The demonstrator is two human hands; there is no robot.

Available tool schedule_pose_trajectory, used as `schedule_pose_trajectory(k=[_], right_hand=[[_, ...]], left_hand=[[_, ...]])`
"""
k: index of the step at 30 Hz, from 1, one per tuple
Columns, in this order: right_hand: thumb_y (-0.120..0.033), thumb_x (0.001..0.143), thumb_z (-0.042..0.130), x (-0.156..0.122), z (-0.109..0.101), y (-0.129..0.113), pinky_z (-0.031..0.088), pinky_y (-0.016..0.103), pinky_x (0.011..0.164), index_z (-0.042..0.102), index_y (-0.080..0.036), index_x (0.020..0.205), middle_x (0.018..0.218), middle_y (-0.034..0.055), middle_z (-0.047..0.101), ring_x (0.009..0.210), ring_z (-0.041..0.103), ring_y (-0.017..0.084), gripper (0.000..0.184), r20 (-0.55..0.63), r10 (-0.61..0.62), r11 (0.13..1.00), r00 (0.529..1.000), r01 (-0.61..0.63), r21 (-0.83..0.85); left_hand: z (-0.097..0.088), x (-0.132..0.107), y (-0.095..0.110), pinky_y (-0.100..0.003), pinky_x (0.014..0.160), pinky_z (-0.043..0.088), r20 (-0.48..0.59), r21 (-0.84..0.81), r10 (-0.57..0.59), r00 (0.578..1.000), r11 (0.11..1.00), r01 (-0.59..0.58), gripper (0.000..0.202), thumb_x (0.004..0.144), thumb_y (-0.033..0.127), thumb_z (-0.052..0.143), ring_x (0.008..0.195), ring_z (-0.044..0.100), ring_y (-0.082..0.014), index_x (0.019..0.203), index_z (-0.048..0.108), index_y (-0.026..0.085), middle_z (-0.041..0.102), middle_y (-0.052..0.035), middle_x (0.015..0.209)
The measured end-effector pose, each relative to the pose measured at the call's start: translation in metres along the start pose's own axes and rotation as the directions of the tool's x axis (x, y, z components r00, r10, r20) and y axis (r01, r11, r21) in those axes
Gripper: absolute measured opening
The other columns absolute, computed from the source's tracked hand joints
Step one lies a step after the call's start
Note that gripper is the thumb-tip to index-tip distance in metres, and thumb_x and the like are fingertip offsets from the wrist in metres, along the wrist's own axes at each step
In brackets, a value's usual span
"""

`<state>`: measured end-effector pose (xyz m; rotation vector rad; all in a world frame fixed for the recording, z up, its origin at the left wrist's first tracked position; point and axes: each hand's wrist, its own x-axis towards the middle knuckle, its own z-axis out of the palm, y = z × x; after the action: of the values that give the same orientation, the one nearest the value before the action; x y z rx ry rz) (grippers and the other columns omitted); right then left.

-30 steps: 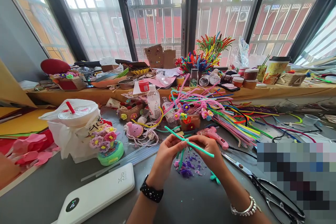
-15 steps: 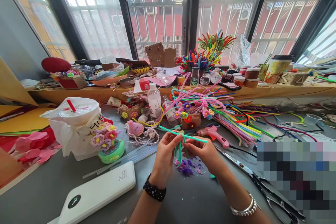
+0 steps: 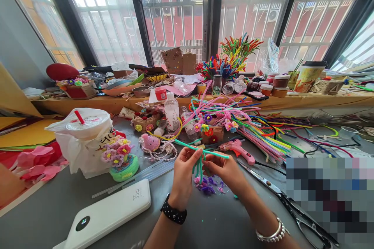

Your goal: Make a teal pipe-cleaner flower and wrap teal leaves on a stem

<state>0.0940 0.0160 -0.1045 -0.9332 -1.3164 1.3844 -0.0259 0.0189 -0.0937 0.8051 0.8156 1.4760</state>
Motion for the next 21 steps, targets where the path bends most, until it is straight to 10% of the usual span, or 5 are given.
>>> schedule_pose_trajectory(k=[21], right_hand=[[-0.023, 0.075, 0.056, 0.000, -0.016, -0.014, 0.049, 0.027, 0.062, 0.065, -0.018, 0.081, 0.078, 0.0050, 0.065, 0.072, 0.060, 0.017, 0.013, -0.036, -0.451, 0.797, 0.892, 0.384, -0.466]], left_hand=[[0.004, -0.001, 0.004, -0.018, 0.055, 0.040, 0.114, -0.014, -0.226, 0.967, 0.973, 0.229, 0.021, 0.053, 0.021, 0.075, 0.053, 0.054, -0.0069, 0.068, 0.062, 0.013, 0.060, 0.0019, 0.061]])
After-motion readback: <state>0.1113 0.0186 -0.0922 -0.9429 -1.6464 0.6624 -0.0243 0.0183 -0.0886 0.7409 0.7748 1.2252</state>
